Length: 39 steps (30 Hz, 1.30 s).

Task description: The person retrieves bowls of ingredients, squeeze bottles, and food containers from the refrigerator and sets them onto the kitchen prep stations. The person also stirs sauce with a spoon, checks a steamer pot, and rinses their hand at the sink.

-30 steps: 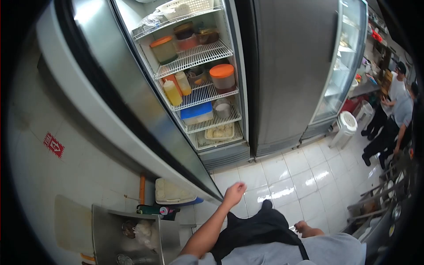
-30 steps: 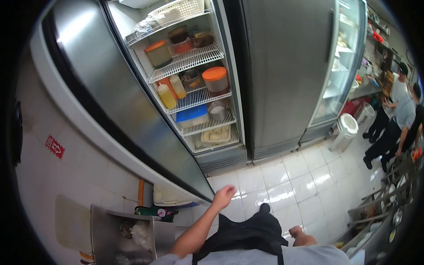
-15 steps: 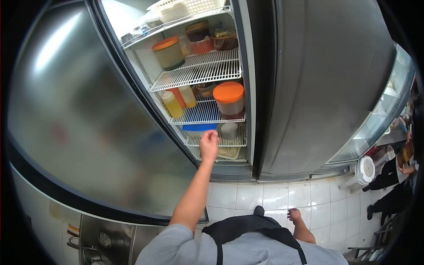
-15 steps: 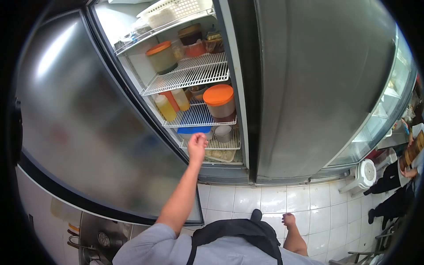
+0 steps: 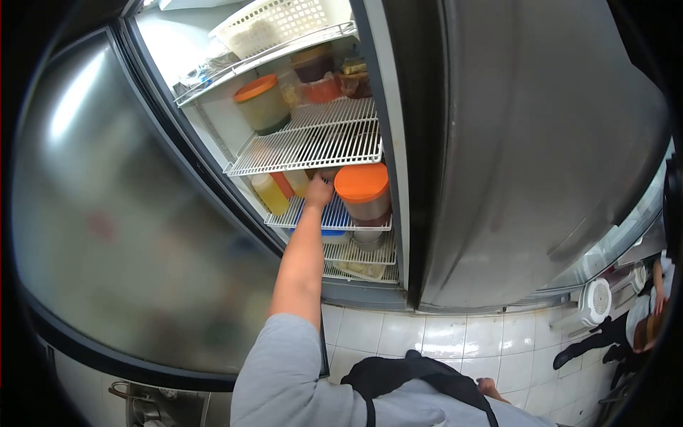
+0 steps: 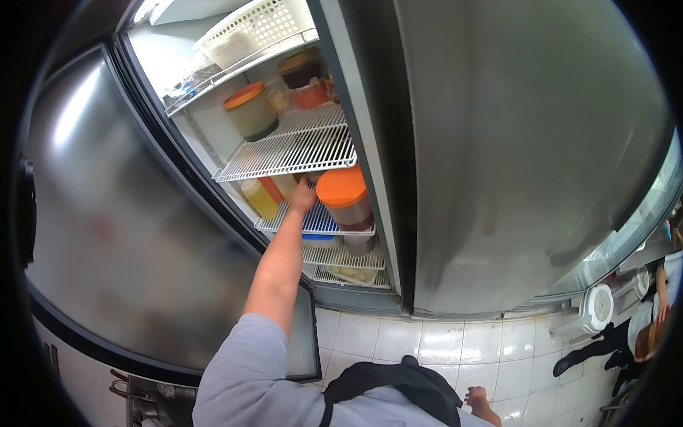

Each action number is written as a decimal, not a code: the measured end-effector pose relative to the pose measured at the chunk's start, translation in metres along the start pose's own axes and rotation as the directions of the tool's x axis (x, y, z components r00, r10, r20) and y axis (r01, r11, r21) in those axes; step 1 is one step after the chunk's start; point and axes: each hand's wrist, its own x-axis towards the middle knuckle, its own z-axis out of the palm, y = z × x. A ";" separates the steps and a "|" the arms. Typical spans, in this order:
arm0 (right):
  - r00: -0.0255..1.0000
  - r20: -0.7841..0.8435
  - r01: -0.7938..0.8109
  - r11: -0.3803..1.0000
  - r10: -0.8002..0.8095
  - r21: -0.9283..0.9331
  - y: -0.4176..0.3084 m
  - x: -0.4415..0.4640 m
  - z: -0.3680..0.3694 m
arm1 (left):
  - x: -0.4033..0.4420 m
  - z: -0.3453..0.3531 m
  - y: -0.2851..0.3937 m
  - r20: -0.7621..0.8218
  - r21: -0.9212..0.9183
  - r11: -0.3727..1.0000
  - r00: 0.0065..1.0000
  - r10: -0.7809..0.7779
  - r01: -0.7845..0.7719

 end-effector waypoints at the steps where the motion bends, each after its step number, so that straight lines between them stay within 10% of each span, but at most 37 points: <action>1: 0.999 0.034 -0.040 0.999 0.040 0.002 0.020 0.018 0.013 | 0.009 0.000 0.006 0.046 0.034 0.999 0.998 -0.037 0.036; 3: 0.980 0.124 -0.172 0.972 0.153 0.162 0.043 0.039 0.029 | 0.024 0.006 -0.001 0.085 0.070 0.997 0.995 -0.044 0.038; 4: 0.957 0.039 0.264 0.808 -0.288 -0.527 0.052 0.033 0.029 | 0.037 0.015 -0.012 0.088 0.076 0.997 0.996 -0.027 0.020; 5: 0.995 -0.034 0.096 0.994 -0.097 -0.042 0.048 0.030 0.032 | 0.049 0.025 -0.024 0.095 0.083 0.997 0.995 -0.012 0.004; 6: 0.994 -0.004 -0.097 0.883 0.111 0.459 0.042 0.030 0.031 | 0.054 0.029 -0.028 0.108 0.089 0.996 0.994 0.003 -0.012; 9: 0.965 0.083 -0.233 0.676 0.248 0.699 0.035 0.036 0.011 | 0.050 0.035 -0.034 -0.022 0.003 0.998 0.997 0.069 -0.069; 28: 0.917 -0.396 0.192 0.829 0.038 0.526 -0.260 0.003 -0.018 | -0.103 -0.064 -0.050 -0.314 -0.308 0.951 0.947 -0.063 -0.039; 34: 0.867 -0.483 0.325 0.876 -0.125 0.357 -0.336 -0.026 -0.045 | -0.144 -0.177 -0.060 -0.141 -0.642 0.709 0.954 0.265 -0.292; 39: 0.757 -0.542 0.552 0.802 -0.365 0.231 -0.486 -0.151 -0.089 | -0.140 -0.189 -0.035 -0.121 -0.707 0.472 0.748 0.652 -0.526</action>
